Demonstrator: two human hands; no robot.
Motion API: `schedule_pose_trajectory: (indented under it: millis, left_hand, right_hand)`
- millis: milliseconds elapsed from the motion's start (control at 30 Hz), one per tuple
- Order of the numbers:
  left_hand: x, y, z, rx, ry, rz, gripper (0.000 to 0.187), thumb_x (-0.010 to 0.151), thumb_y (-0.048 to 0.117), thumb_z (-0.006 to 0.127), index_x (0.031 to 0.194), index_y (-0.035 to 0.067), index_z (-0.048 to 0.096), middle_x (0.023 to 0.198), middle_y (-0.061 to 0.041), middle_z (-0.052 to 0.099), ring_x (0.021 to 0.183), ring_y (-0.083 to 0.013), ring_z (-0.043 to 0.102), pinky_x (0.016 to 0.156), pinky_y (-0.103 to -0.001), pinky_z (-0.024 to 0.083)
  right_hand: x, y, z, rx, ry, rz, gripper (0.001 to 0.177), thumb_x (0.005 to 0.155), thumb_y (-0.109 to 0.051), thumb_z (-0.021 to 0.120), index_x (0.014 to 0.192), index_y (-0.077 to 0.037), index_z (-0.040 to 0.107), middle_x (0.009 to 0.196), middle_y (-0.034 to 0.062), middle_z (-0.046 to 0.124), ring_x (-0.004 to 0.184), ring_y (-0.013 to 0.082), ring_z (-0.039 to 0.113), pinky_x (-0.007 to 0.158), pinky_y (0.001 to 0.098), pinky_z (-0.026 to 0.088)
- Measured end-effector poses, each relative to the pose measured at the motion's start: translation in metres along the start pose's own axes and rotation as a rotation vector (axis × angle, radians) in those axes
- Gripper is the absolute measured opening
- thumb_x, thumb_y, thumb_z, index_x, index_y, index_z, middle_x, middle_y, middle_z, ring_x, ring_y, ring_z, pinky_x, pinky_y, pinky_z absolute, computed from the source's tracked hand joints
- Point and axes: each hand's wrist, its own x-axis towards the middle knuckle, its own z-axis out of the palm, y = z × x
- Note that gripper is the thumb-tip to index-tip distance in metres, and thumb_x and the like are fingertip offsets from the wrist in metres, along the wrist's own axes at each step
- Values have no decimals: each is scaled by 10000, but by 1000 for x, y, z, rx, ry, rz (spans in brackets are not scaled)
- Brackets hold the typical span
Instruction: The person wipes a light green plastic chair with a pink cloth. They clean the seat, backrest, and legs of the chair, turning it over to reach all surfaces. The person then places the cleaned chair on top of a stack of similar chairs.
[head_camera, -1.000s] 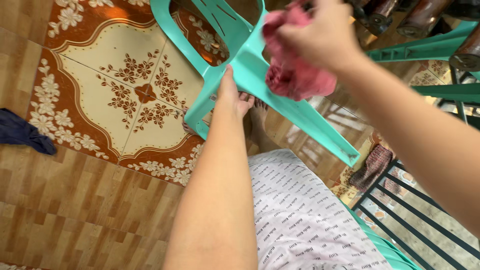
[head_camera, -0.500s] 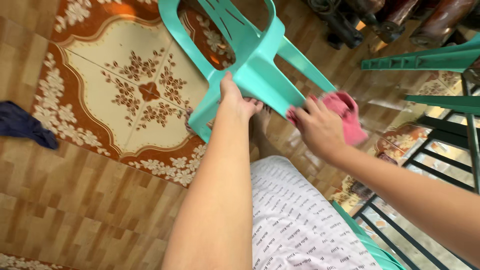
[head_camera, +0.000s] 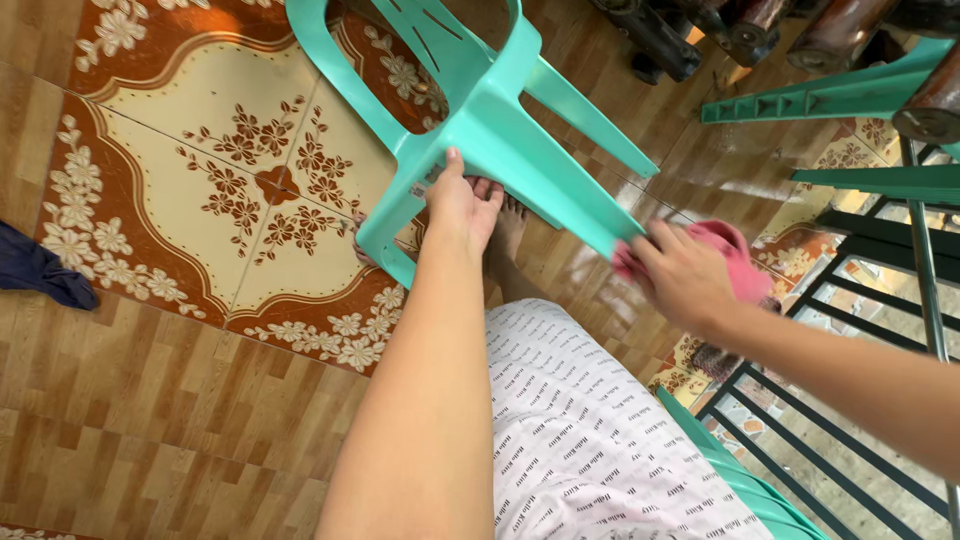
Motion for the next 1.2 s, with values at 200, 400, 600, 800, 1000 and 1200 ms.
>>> schedule_pose_trajectory:
  millis: [200,400,600,800,1000,1200]
  left_hand:
    - [9,-1,3,20,9,29,377,1016,329,555,1289,70,573,1172,-86,624,1052,-236,593,981,-473,476]
    - [14,-1,5,-17,42,19,323,1016,296,586,1295,134,573,1204,-64,589,1035,-229,546,966,-484,479]
    - [28,-7,14,-34,-22,36,395,987,270,626,1305,41,572,1283,-150,617,1217,-315,577,1081,-516,444]
    - [26,-23,39,-16,-162,128,354,998,152,621,1268,-62,538,1287,-252,624,1215,-385,631,1052,-514,545]
    - [18,-35,-16,416,81,381,309,910,153,664,1126,-68,664,994,-210,750,1008,-395,756,881,-485,587]
    - [-15,2,-119,1386,613,152,755,822,312,801,1428,-21,498,1391,-193,616,1300,-292,593,1151,-334,384]
  right_hand:
    - [166,-41,39,-40,254,-222,207,876,-237,728,985,-80,650,1117,117,604,1021,282,621,727,416,522]
    - [257,-71,48,-107,153,-213,272,712,-196,723,958,-81,699,1069,104,607,1012,291,624,699,407,540]
    - [121,-2,17,-25,99,-241,187,1006,-267,692,982,-82,692,1048,89,605,1039,287,645,712,414,536]
    - [102,35,-24,-62,-349,108,461,815,-485,731,1017,-74,681,1018,143,621,857,330,673,682,474,539]
    - [140,48,-25,-248,-462,101,418,857,-523,736,1039,-148,710,1000,101,700,920,327,705,714,510,552]
    - [138,64,-22,-270,-405,9,387,864,-484,725,1114,-189,715,1026,94,705,929,344,700,700,505,553]
